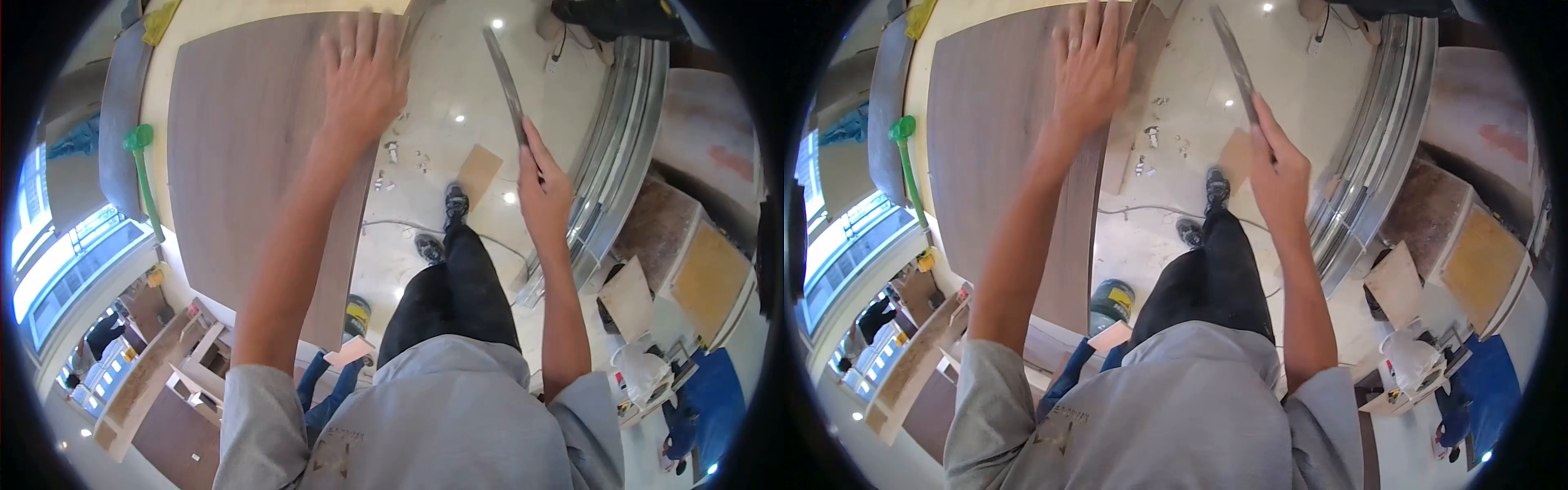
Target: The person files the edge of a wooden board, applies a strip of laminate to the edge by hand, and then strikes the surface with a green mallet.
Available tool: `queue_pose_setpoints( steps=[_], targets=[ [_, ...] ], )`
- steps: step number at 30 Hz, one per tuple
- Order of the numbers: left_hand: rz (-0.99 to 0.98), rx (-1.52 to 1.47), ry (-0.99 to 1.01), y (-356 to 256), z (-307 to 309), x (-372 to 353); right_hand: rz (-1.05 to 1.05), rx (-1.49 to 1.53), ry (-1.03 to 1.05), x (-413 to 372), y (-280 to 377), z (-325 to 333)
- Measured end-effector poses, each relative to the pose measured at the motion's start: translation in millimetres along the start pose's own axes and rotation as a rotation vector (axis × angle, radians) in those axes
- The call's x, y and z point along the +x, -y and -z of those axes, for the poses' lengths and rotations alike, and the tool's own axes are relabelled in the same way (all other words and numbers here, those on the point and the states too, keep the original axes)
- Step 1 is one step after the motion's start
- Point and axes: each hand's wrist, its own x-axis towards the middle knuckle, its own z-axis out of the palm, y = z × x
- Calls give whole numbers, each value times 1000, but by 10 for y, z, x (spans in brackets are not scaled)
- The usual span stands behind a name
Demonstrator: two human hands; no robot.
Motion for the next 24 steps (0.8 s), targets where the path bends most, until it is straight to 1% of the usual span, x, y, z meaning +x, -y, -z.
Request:
queue_pose_setpoints(
  steps=[2, 3, 4, 6, 8, 10, 11, 12, 14, 17, 18, 20, 24],
  targets=[
    [27, -23, 71, 49, -60, 474, -139, -54, 31, -213, -230, 177],
    [41, -33, 101, 62, -80, 596, -235, -87, 53, -295, -322, 262],
    [5, 2, 112, 49, -57, 582, -330, -124, 79, -360, -413, 355],
    [-69, 70, 131, 0, 60, 468, -395, -188, 88, -467, -646, 481],
    [-38, 37, 155, -98, 160, 2, -373, -221, 82, -594, -895, 577],
    [-63, 39, 288, -212, 392, -677, -276, -200, 45, -688, -1048, 610],
    [-6, 46, 391, -311, 561, -1036, -234, -183, 29, -729, -1082, 625],
    [52, 52, 490, -395, 712, -1385, -288, -160, 36, -745, -1064, 627],
    [204, 58, 521, -468, 855, -2097, -386, -128, 65, -748, -1030, 680],
    [238, 47, 512, -532, 947, -2391, -309, -166, 43, -768, -1074, 626],
    [225, 62, 497, -542, 930, -2284, -282, -188, 51, -759, -1067, 618],
    [202, 94, 466, -524, 804, -1768, -247, -208, 67, -709, -1038, 564],
    [34, 85, 237, -273, 304, -578, -260, -175, 99, -617, -863, 459]
  ],
)
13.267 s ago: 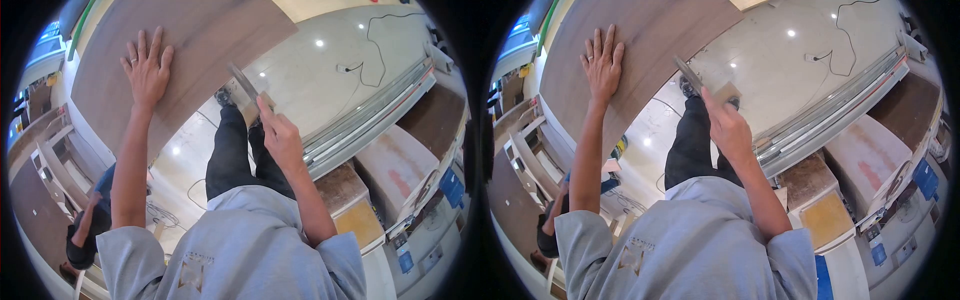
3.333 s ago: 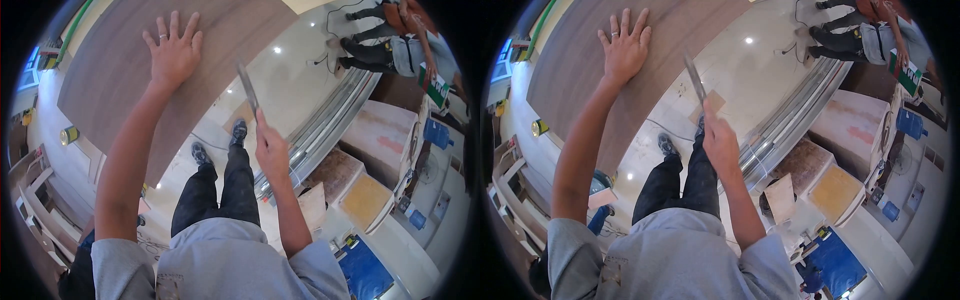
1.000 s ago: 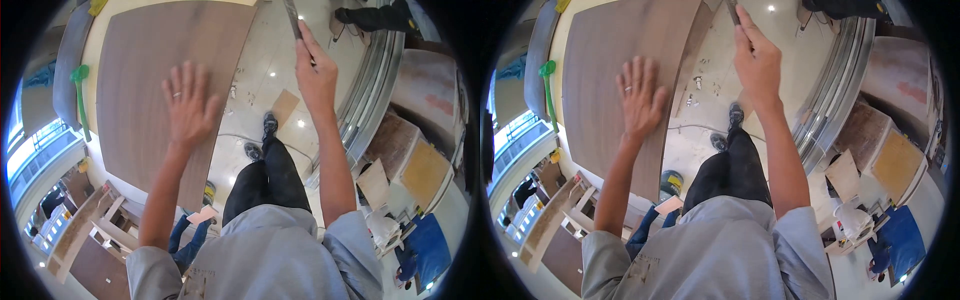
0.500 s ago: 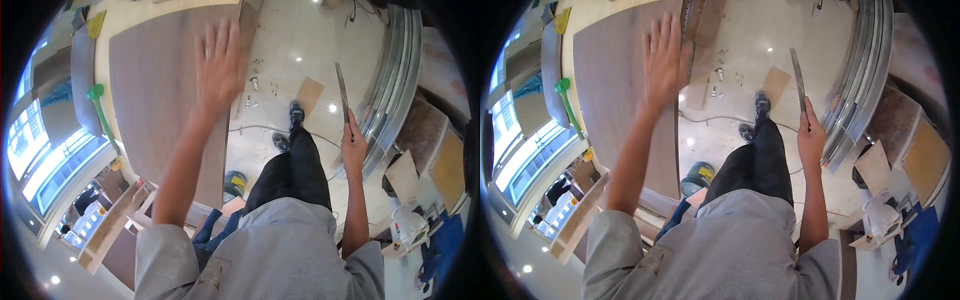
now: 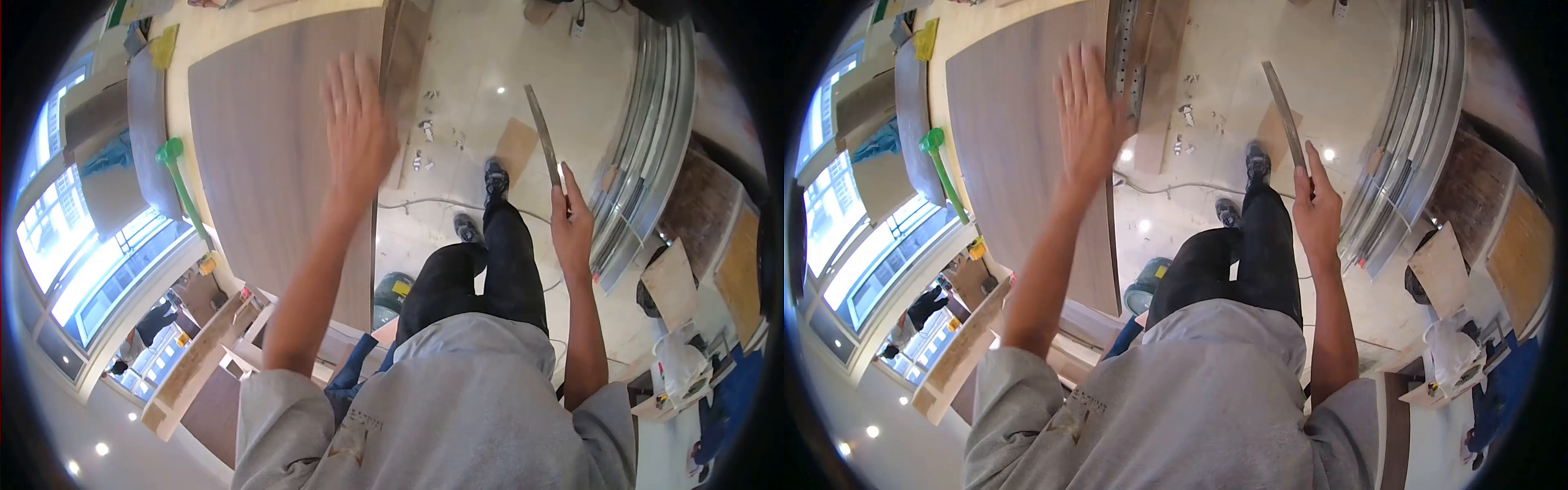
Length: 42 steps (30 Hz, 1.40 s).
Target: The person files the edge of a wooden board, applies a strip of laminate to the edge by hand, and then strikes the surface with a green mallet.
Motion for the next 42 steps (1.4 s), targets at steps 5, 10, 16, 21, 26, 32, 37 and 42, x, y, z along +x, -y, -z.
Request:
queue_pose_setpoints(
  steps=[5, 10, 16, 21, 26, 32, 37, 42],
  targets=[
    [-63, -14, -215, 142, -263, 1068, 12, 14, -27, -149, 68, -56],
    [-39, -7, -205, 121, -251, 502, -37, 34, -64, -524, -56, -130],
    [2, -29, -39, -58, 55, -1414, 44, 62, -45, -1186, -202, -472],
    [92, -186, 264, -124, 376, -3335, 276, 88, 41, -1879, 151, -884],
    [145, -207, 203, 301, 436, -3886, 651, -118, 30, -2248, 241, -1249],
    [411, -44, -154, 1147, 72, -2502, 635, -348, 76, -2387, 207, -1250],
    [554, 38, -219, 1279, -67, -1985, 669, -345, 76, -1814, 533, -1397],
    [524, 36, -216, 1343, -75, -1959, 699, -376, 63, -1062, 1232, -1540]
  ],
)
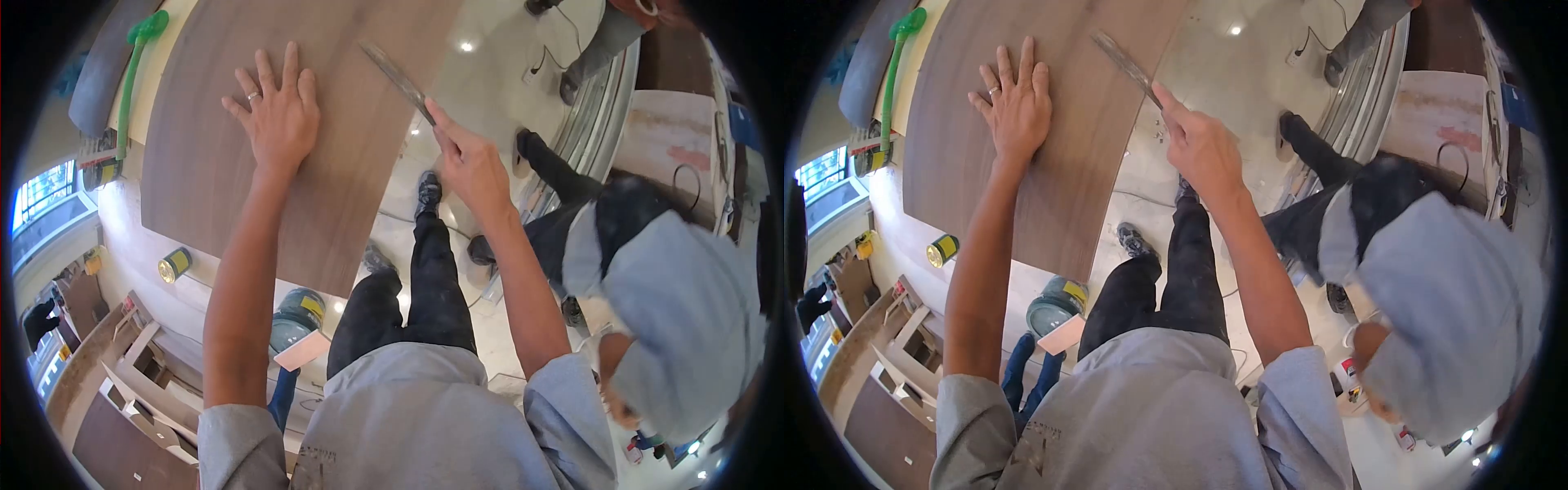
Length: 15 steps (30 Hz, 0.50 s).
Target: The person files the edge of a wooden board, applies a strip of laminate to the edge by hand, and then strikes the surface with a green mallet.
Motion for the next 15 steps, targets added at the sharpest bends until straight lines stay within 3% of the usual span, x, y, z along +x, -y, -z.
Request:
queue_pose_setpoints(
  steps=[4, 9, 12, 15],
  targets=[
    [10, 2, -19, -46, -14, 81, 26, 48, -2, -17, -54, 37],
    [8, 19, 2, -64, -4, 73, -81, 73, 4, -981, -36, 118],
    [13, 26, 13, -61, 5, 60, -78, 115, 26, -751, -99, 29],
    [16, 61, 19, -62, 4, 63, -12, 54, -55, 257, -29, -54]
  ],
)
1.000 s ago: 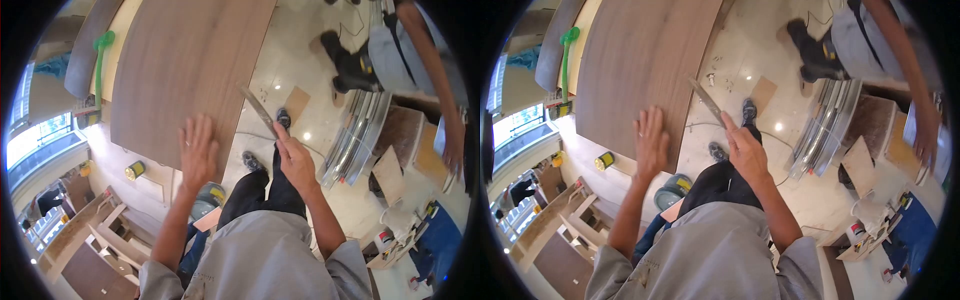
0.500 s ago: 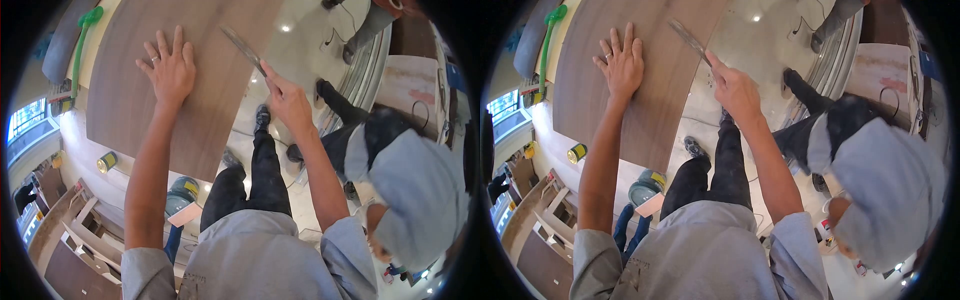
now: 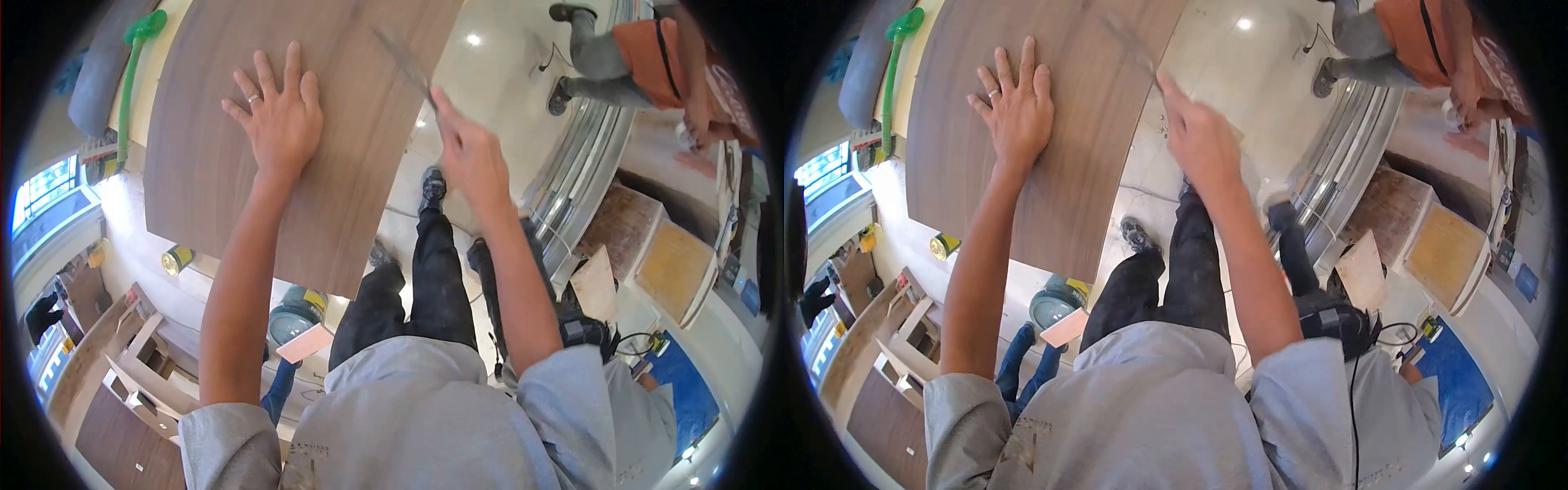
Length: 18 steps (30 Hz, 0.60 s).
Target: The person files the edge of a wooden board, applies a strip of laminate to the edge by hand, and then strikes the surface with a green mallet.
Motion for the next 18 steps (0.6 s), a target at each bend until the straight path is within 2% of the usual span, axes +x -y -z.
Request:
queue_pose_setpoints(
  steps=[3, 8, 11, 15, 18],
  targets=[
    [1, 29, 0, 9, -29, 17, -44, 47, 15, 233, 97, 43],
    [5, 1, -1, 1, -21, -27, -115, -24, 140, -1104, -5, 270],
    [-5, -37, -6, -13, 26, 7, -96, -24, 135, -1260, -74, 242],
    [-12, 1, -19, 7, 5, -18, 50, -1, 27, 34, 16, -19],
    [-20, -15, -21, 9, 5, -14, 41, 1, 36, 162, 79, -8]
  ],
)
